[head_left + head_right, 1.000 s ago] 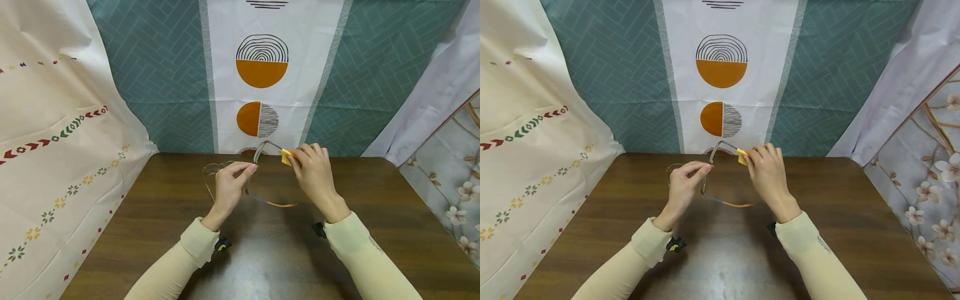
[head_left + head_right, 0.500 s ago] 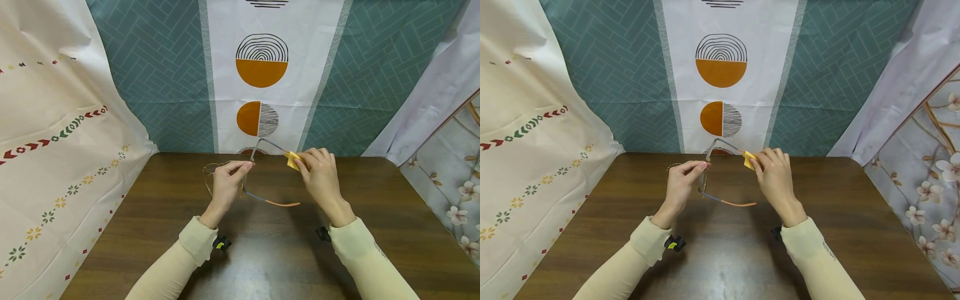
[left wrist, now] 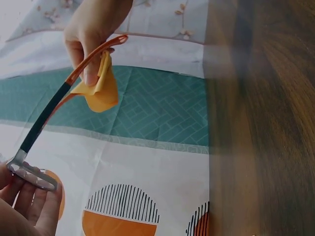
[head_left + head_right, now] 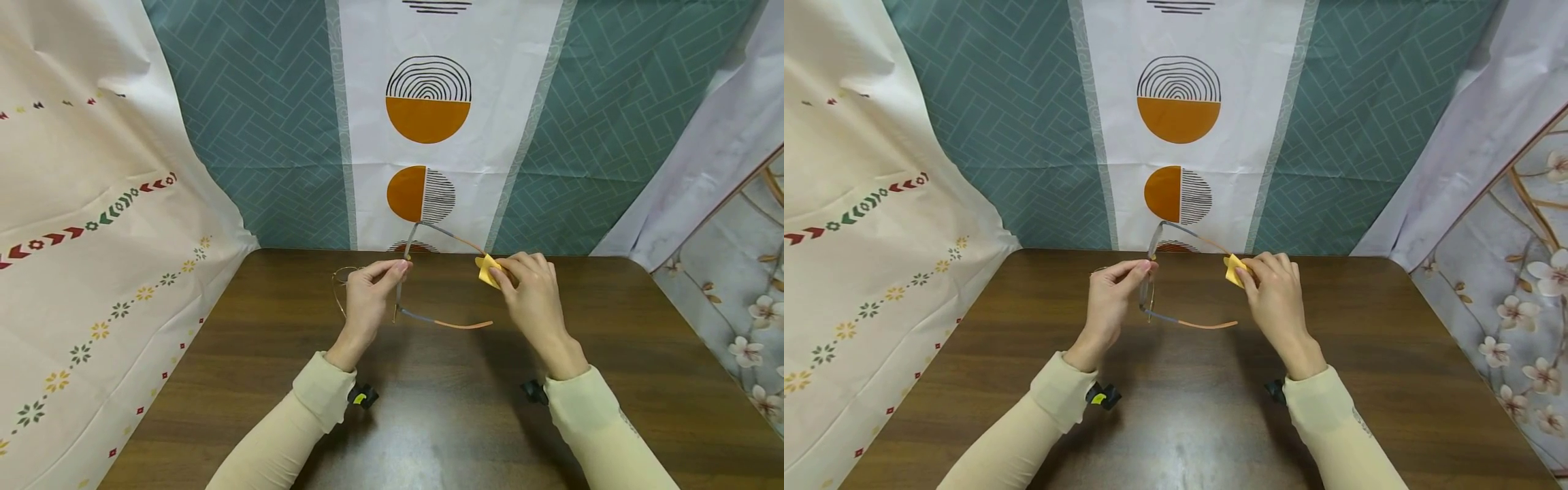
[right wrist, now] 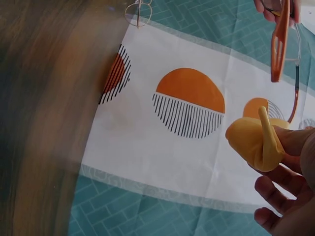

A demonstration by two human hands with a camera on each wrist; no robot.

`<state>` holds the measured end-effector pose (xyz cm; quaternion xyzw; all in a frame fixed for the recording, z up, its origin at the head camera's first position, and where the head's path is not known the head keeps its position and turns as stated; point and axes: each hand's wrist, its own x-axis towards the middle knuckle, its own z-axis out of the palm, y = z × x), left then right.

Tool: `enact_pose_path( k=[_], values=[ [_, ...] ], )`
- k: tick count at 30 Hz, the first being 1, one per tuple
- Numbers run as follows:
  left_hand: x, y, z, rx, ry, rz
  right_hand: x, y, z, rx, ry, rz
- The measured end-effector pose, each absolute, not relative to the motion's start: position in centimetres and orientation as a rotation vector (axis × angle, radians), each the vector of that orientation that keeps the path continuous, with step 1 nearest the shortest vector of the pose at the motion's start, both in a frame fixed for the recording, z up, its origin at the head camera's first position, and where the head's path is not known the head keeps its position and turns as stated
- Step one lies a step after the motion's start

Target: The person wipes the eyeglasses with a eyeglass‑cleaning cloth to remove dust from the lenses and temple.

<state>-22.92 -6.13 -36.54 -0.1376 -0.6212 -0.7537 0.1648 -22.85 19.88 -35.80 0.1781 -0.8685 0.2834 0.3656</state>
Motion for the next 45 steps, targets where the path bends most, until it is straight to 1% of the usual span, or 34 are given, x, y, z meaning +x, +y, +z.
enact_pose_path(
  k=[7, 14, 25, 29, 37, 45],
  values=[
    [-23.2, -6.4, -36.3, -0.345, -1.751, -2.179, -22.1, 20.5, -35.1, 0.448, -2.257, 0.809],
    [-23.3, -6.5, -35.8, -0.354, -1.747, -2.147, -20.9, 21.0, -34.2, 0.44, -2.294, 0.898],
    [-24.0, -6.0, -36.0, -0.34, -1.695, -2.174, -19.7, 21.0, -33.5, 0.462, -2.333, 0.901],
    [-24.3, -5.3, -36.0, -0.358, -1.671, -2.212, -19.5, 19.7, -33.2, 0.562, -2.34, 0.896],
    [-24.6, -4.4, -36.3, -0.351, -1.673, -2.214, -19.7, 15.3, -33.3, 0.838, -2.356, 0.781],
    [-24.5, -3.7, -36.4, -0.337, -1.711, -2.14, -19.8, 12.5, -34.6, 0.907, -2.316, 0.496]
  ],
)
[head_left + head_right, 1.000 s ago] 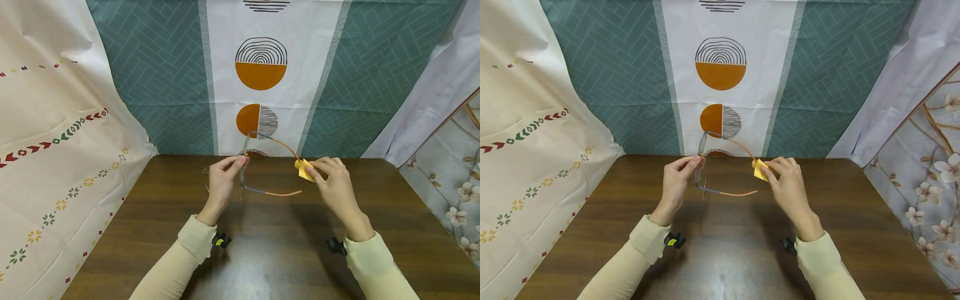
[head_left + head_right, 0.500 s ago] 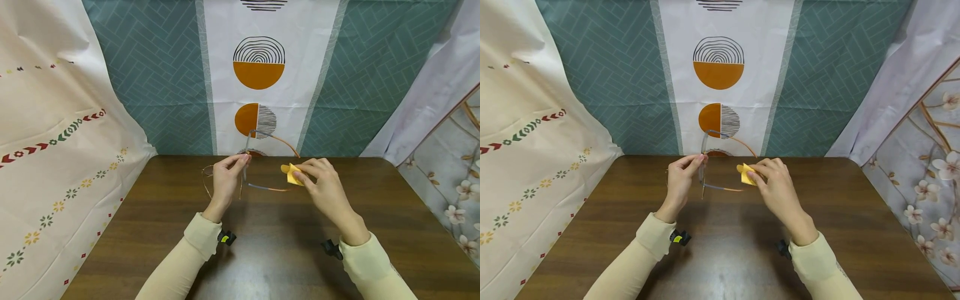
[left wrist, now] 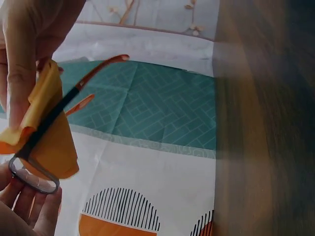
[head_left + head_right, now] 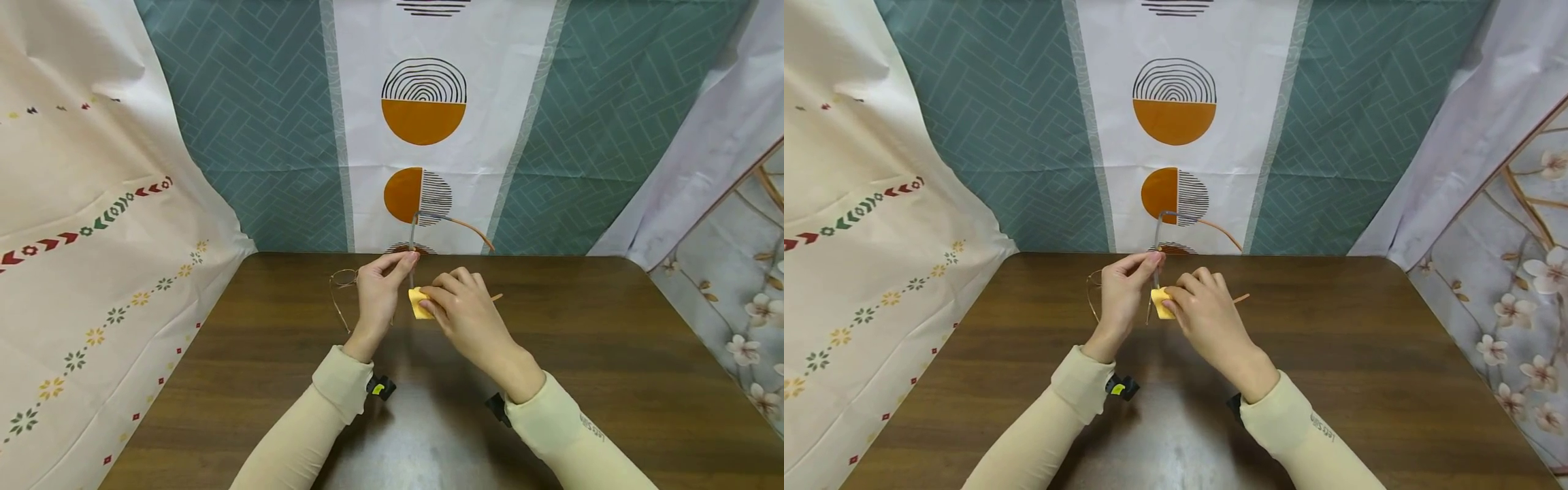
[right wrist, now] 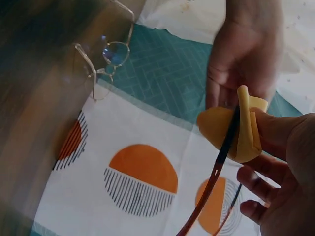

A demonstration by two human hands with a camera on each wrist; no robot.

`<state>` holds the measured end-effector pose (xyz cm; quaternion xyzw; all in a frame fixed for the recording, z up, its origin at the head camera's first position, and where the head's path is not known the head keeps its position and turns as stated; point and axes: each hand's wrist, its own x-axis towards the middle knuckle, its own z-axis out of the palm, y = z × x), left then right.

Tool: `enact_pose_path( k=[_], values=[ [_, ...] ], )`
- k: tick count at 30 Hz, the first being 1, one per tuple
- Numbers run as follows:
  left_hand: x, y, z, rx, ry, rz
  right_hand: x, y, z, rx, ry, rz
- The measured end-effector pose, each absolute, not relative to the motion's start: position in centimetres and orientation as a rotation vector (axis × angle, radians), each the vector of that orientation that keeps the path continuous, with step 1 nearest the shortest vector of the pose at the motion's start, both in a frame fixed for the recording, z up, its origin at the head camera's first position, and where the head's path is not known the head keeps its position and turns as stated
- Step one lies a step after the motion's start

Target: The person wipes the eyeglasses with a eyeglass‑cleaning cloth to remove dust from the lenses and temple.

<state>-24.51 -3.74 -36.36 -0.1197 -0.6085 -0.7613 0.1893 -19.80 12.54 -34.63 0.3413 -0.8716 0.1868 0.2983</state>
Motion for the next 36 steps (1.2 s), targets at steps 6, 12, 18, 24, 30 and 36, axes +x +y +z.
enact_pose_path(
  k=[6, 12, 18, 24, 30, 36],
  values=[
    [-24.6, -3.6, -36.3, -0.328, -1.671, -2.162, -20.1, 12.2, -35.5, 0.909, -2.263, 0.393],
    [-24.5, -3.8, -35.9, -0.35, -1.702, -2.213, -20.3, 12.2, -35.9, 0.922, -2.189, 0.315],
    [-24.5, -4.2, -35.6, -0.371, -1.786, -2.168, -20.5, 12.4, -36.2, 0.918, -2.135, 0.325],
    [-24.7, -4.7, -35.5, -0.381, -1.886, -2.02, -20.7, 13.3, -36.9, 0.934, -2.117, 0.362],
    [-25.0, -5.4, -35.3, -0.365, -1.908, -1.997, -20.9, 14.5, -37.5, 0.955, -2.116, 0.411],
    [-25.3, -6.2, -35.0, -0.365, -1.892, -2.028, -20.9, 15.9, -37.8, 0.966, -2.116, 0.423]
  ],
)
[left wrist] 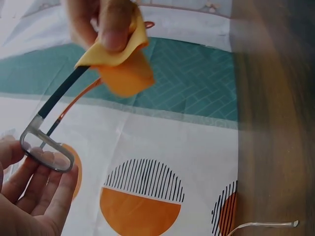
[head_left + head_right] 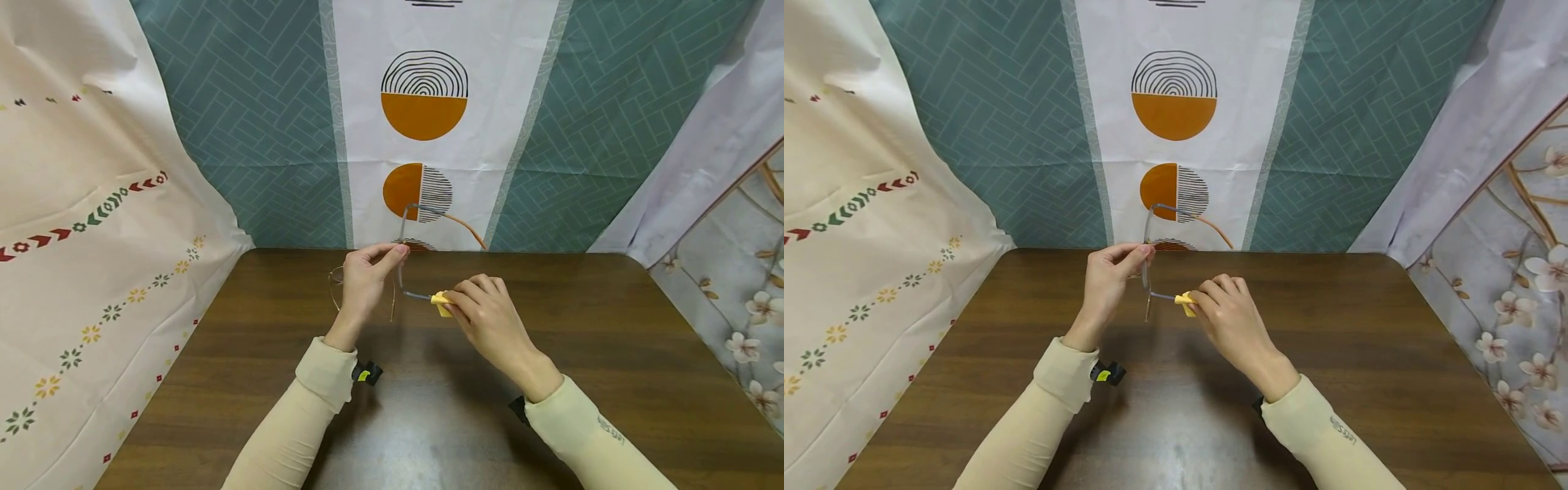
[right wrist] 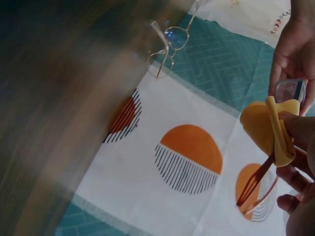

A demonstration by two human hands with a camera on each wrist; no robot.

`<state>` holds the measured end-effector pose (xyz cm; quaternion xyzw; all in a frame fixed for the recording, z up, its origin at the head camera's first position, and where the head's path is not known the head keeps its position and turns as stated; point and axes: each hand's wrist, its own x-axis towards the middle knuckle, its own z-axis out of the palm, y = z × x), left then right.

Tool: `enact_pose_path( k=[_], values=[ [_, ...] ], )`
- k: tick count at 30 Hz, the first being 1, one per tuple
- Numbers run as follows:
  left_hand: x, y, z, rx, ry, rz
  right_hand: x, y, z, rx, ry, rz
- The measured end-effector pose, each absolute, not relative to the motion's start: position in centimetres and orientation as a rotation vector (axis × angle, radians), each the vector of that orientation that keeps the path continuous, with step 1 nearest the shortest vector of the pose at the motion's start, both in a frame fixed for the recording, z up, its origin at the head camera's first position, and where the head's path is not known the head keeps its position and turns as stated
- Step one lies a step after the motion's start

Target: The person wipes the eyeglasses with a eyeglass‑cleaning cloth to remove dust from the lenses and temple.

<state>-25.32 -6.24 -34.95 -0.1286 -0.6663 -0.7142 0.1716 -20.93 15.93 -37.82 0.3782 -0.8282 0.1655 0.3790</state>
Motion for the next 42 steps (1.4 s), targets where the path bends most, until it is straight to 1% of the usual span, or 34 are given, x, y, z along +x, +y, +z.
enact_pose_path(
  k=[9, 20, 30, 38, 42],
  values=[
    [-25.4, -7.0, -35.2, -0.389, -1.856, -2.055, -21.2, 17.8, -38.2, 0.996, -2.14, 0.4],
    [-25.5, -7.3, -34.8, -0.417, -1.854, -2.073, -21.8, 20.9, -38.9, 0.962, -2.185, 0.417],
    [-25.4, -7.6, -34.9, -0.398, -1.861, -2.105, -21.9, 22.1, -39.4, 0.941, -2.154, 0.454],
    [-25.4, -7.8, -35.0, -0.376, -1.839, -2.12, -21.3, 23.6, -38.1, 0.783, -2.126, 0.661],
    [-25.3, -7.6, -35.1, -0.347, -1.838, -2.12, -20.7, 22.6, -36.8, 0.698, -2.107, 0.795]
  ],
)
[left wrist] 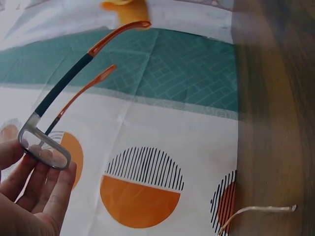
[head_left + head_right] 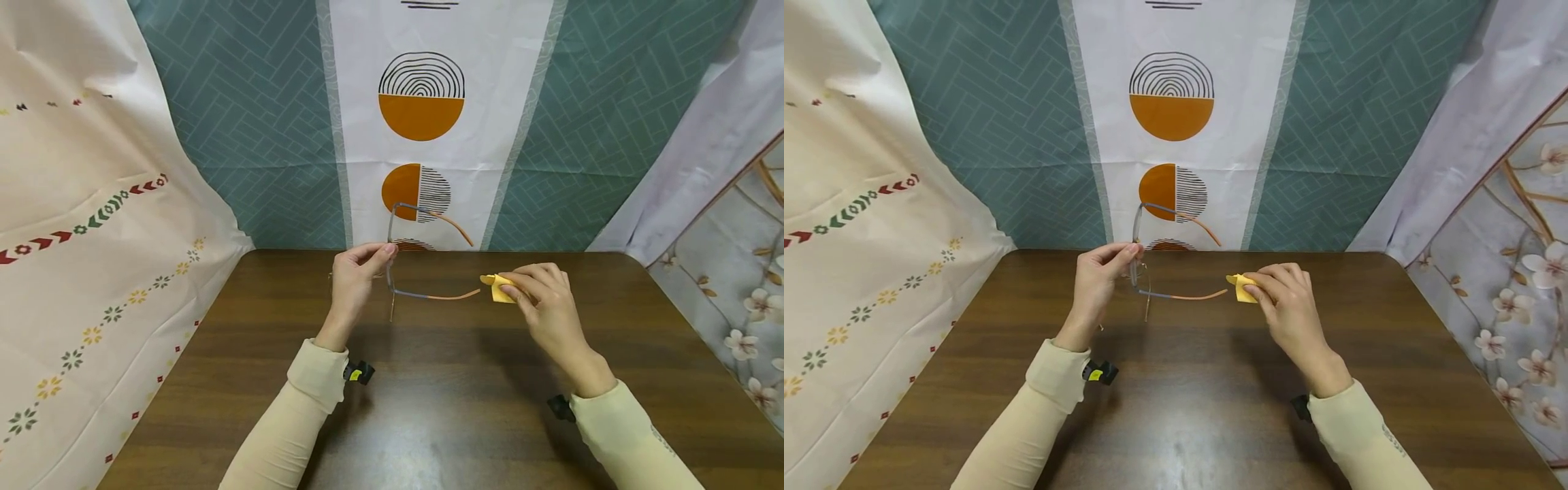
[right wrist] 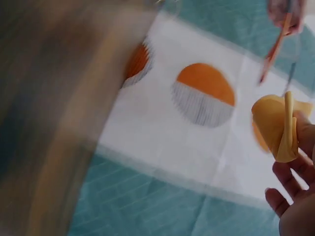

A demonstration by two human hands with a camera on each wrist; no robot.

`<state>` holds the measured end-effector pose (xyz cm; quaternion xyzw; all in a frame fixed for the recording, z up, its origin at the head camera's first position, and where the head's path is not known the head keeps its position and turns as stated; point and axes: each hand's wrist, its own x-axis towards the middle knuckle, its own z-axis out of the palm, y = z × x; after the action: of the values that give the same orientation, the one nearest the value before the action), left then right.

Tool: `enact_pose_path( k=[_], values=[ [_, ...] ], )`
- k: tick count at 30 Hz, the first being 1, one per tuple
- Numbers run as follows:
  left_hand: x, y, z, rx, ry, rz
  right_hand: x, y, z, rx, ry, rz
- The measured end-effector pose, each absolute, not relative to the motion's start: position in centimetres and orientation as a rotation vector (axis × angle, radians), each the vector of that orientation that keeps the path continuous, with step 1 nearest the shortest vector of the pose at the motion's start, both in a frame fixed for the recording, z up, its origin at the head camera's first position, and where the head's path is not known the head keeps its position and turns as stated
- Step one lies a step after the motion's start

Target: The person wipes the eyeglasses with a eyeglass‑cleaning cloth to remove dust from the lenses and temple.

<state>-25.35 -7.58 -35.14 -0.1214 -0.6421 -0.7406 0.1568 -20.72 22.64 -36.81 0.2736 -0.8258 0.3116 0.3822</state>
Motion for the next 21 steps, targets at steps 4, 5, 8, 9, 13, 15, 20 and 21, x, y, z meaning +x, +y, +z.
enact_pose_path(
  k=[4, 5, 8, 9, 13, 15, 20, 21],
  values=[
    [-25.3, -6.7, -35.3, -0.345, -1.844, -2.093, -20.2, 20.1, -35.6, 0.725, -2.097, 0.855],
    [-25.3, -6.4, -35.3, -0.351, -1.846, -2.083, -20.2, 19.3, -35.4, 0.748, -2.096, 0.853],
    [-25.3, -5.6, -35.5, -0.372, -1.864, -2.052, -20.3, 17.1, -35.2, 0.828, -2.094, 0.802],
    [-25.3, -5.4, -35.5, -0.373, -1.874, -2.04, -20.4, 16.4, -35.3, 0.856, -2.094, 0.773],
    [-25.1, -4.7, -35.8, -0.377, -1.877, -2.043, -20.6, 14.3, -35.9, 0.925, -2.091, 0.644],
    [-25.1, -4.4, -35.8, -0.375, -1.864, -2.05, -20.6, 13.6, -36.3, 0.934, -2.102, 0.601],
    [-25.0, -4.5, -35.9, -0.369, -1.831, -2.061, -20.7, 12.5, -37.0, 0.927, -2.141, 0.562],
    [-24.9, -4.6, -35.9, -0.367, -1.829, -2.062, -20.7, 12.4, -37.1, 0.926, -2.144, 0.551]
  ],
)
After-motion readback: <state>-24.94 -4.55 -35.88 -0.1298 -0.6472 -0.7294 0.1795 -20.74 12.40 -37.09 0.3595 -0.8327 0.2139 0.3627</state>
